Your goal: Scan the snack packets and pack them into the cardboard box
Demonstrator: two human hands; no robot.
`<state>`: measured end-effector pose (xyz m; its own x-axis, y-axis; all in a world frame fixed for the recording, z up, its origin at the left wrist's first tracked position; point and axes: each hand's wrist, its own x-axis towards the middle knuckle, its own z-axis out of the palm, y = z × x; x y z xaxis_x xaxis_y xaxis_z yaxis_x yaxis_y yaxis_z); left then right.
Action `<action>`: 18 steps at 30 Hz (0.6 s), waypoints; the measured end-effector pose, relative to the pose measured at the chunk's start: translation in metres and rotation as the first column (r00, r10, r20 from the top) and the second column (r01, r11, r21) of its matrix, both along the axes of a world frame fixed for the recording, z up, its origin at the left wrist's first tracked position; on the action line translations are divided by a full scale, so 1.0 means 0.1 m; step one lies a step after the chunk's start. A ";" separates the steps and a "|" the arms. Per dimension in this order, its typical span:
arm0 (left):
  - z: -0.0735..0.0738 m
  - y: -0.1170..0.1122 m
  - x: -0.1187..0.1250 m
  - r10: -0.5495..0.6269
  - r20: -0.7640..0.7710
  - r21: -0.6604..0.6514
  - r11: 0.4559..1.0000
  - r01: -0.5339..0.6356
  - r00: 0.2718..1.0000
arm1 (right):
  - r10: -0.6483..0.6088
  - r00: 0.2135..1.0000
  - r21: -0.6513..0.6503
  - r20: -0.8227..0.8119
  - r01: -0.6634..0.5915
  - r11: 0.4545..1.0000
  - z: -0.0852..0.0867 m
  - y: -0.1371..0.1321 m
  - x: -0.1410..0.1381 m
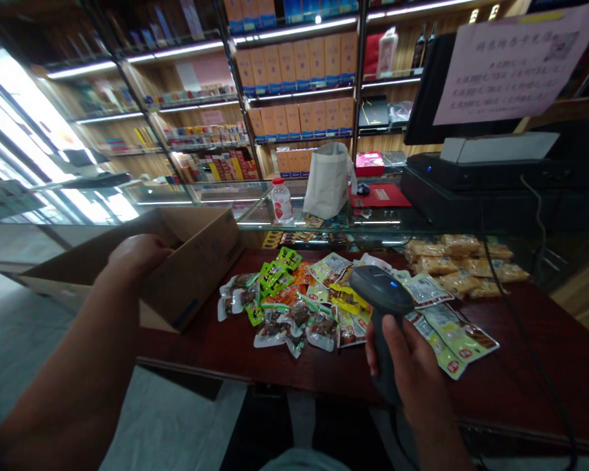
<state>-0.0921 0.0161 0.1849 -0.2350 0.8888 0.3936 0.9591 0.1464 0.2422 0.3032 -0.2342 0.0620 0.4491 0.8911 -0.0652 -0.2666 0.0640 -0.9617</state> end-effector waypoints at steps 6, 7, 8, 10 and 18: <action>-0.37 -0.16 1.06 -0.324 -0.217 -0.077 0.946 0.315 0.921 | -0.065 0.998 0.016 -0.019 0.065 0.998 0.01 0.04 0.07; -0.51 -0.18 1.29 -0.439 -0.194 -0.160 0.897 0.413 0.877 | -0.065 0.998 0.015 -0.014 0.065 0.998 0.01 0.04 0.07; -0.65 -0.19 1.51 -0.517 -0.150 -0.260 0.843 0.471 0.842 | -0.061 0.998 0.012 -0.012 0.061 0.998 0.00 0.04 0.08; -0.96 -0.20 1.89 -0.572 -0.101 -0.382 0.778 0.499 0.814 | -0.052 0.998 0.007 -0.022 0.052 0.999 -0.01 0.02 0.08; -1.56 -0.10 2.41 -0.448 -0.074 -0.403 0.831 0.384 0.891 | -0.052 0.998 -0.022 -0.028 0.051 0.998 -0.09 -0.05 0.14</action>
